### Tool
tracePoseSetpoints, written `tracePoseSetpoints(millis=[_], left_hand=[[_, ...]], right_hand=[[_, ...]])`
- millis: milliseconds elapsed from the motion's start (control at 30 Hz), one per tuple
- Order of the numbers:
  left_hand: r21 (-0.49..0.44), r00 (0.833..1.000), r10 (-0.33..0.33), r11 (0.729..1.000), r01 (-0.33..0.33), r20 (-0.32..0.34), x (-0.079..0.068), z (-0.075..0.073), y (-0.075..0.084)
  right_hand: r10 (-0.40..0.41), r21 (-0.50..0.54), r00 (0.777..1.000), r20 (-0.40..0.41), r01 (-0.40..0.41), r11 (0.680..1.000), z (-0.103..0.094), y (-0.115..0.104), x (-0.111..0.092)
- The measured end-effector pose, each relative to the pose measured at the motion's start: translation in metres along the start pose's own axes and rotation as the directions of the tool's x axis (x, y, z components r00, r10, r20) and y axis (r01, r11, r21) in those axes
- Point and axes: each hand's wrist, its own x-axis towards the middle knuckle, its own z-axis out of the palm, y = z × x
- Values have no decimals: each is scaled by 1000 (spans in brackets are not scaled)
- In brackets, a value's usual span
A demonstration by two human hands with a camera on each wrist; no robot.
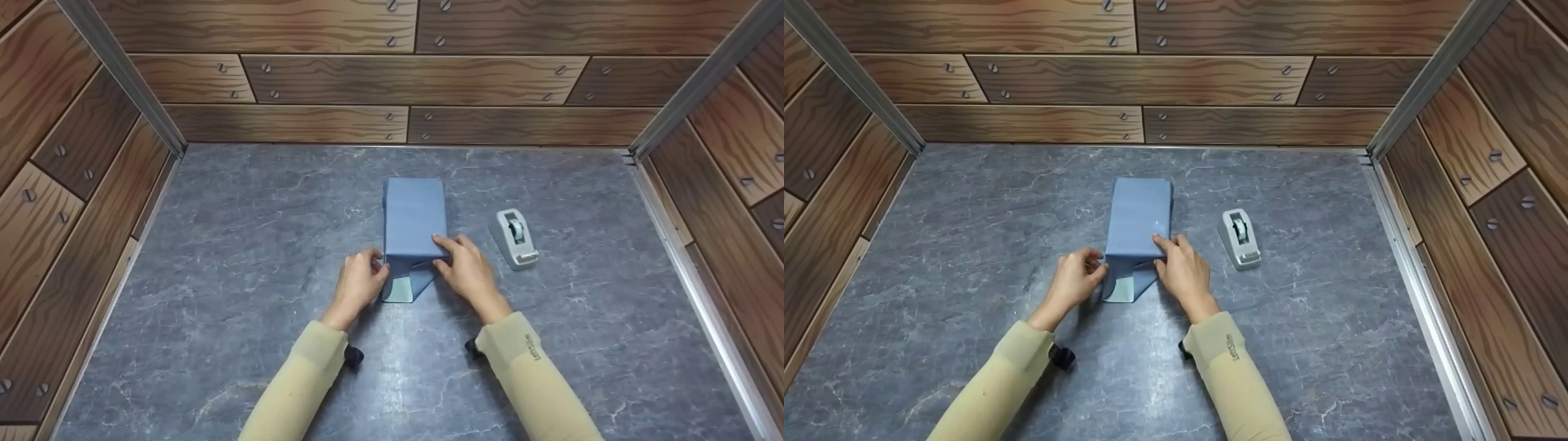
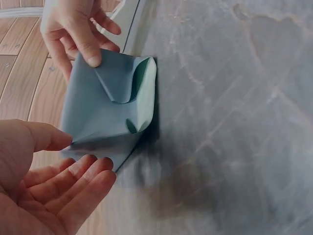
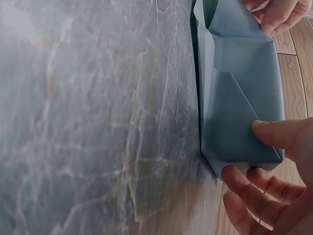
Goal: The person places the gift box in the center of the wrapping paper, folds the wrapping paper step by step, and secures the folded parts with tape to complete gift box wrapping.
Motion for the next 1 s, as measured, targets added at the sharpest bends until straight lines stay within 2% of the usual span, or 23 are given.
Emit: tracePoseSetpoints(millis=[233, 500, 700, 1000], left_hand=[[102, 1000, -8, 995, 11, -27, 0, 7, 1], [248, 997, 65, 968, -50, -50, 2, 13, 1], [331, 999, 30, 943, -22, -20, 3, 17, 2], [387, 1000, 10, 922, -3, -15, 8, 21, 4]], right_hand=[[-26, -25, 999, -21, 25, 999, -1, -1, -1], [3, -26, 1000, 7, -3, 1000, 0, -1, 0], [7, -26, 1000, 10, -7, 1000, 0, -1, 0], [17, -42, 1000, 7, -17, 999, 1, -1, 0]])
